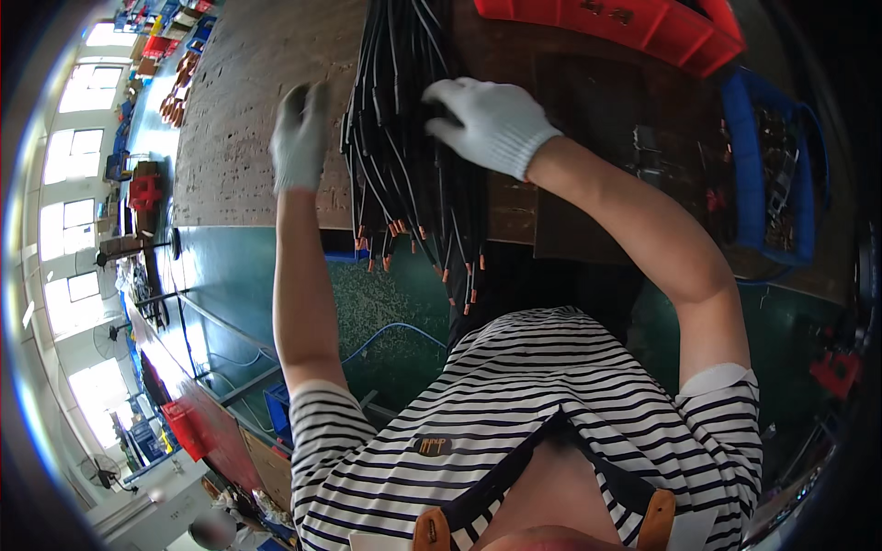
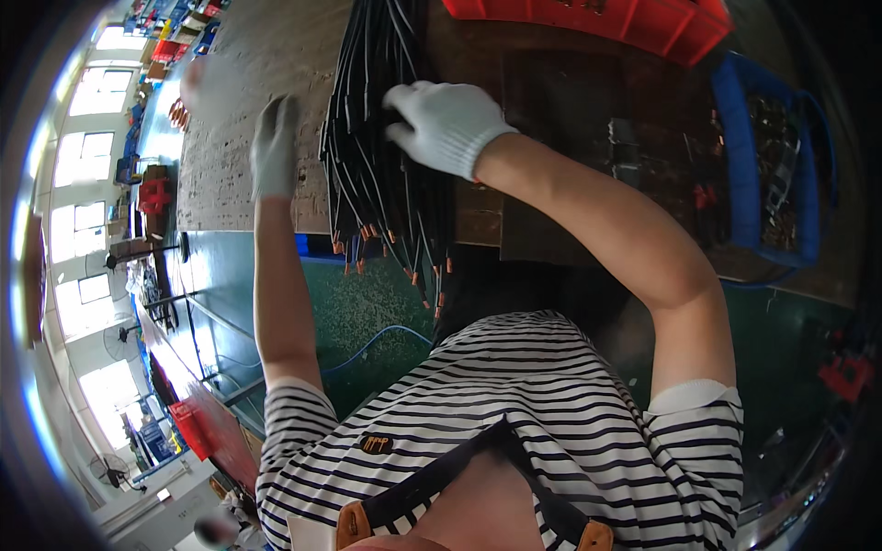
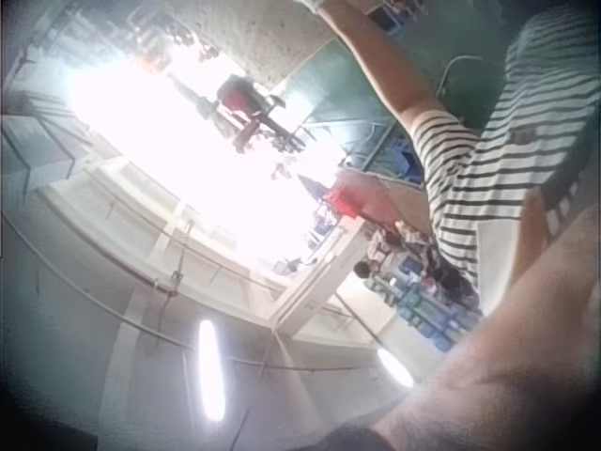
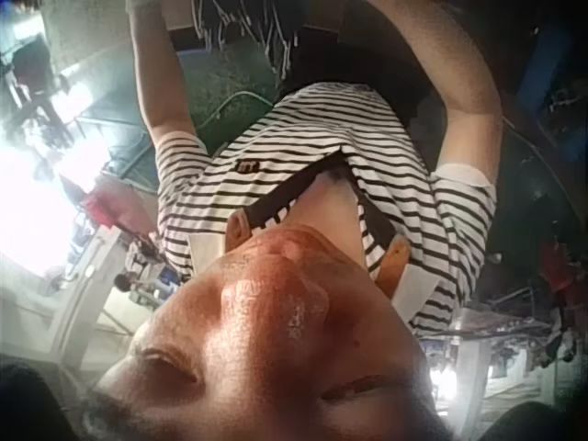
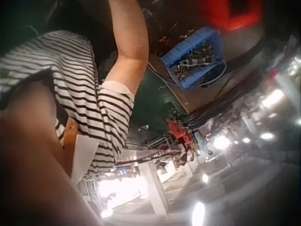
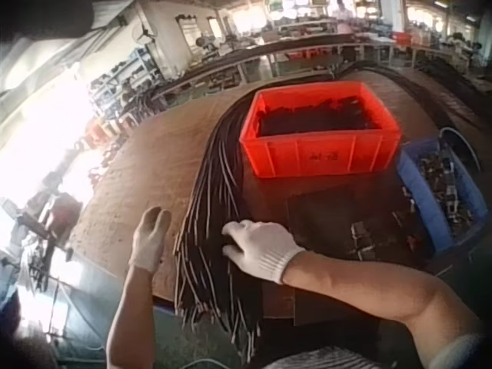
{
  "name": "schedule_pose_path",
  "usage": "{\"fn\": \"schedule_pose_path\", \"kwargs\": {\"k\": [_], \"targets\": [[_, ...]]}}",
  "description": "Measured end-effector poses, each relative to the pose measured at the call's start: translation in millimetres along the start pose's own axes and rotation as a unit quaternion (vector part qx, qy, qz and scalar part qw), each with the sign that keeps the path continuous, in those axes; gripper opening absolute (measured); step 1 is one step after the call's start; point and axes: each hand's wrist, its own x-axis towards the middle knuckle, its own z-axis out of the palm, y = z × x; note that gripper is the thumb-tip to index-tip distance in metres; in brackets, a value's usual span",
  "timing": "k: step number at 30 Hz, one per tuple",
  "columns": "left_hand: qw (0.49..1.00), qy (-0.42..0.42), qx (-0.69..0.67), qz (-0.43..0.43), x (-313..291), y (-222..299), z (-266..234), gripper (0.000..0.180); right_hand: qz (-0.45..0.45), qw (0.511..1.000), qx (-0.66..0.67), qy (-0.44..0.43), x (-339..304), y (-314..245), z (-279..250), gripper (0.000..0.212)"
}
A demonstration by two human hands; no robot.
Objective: Assembling connectors and plastic sleeves onto thick black cables using a power screwdriver.
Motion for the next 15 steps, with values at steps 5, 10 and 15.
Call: {"fn": "schedule_pose_path", "kwargs": {"k": [5, 10, 15], "targets": [[0.975, -0.144, 0.169, 0.005, 65, 37, 87, 0.107, -0.006, 0.979, -0.114, -0.171, -61, -8, -11, 0.047], [0.925, -0.196, 0.323, -0.034, 57, 66, 113, 0.125, -0.011, 0.986, -0.107, -0.126, -106, -21, 26, 0.056], [0.922, -0.198, 0.331, -0.024, 43, 76, 112, 0.122, -0.029, 0.989, -0.116, -0.089, -107, -34, 40, 0.064]]}}
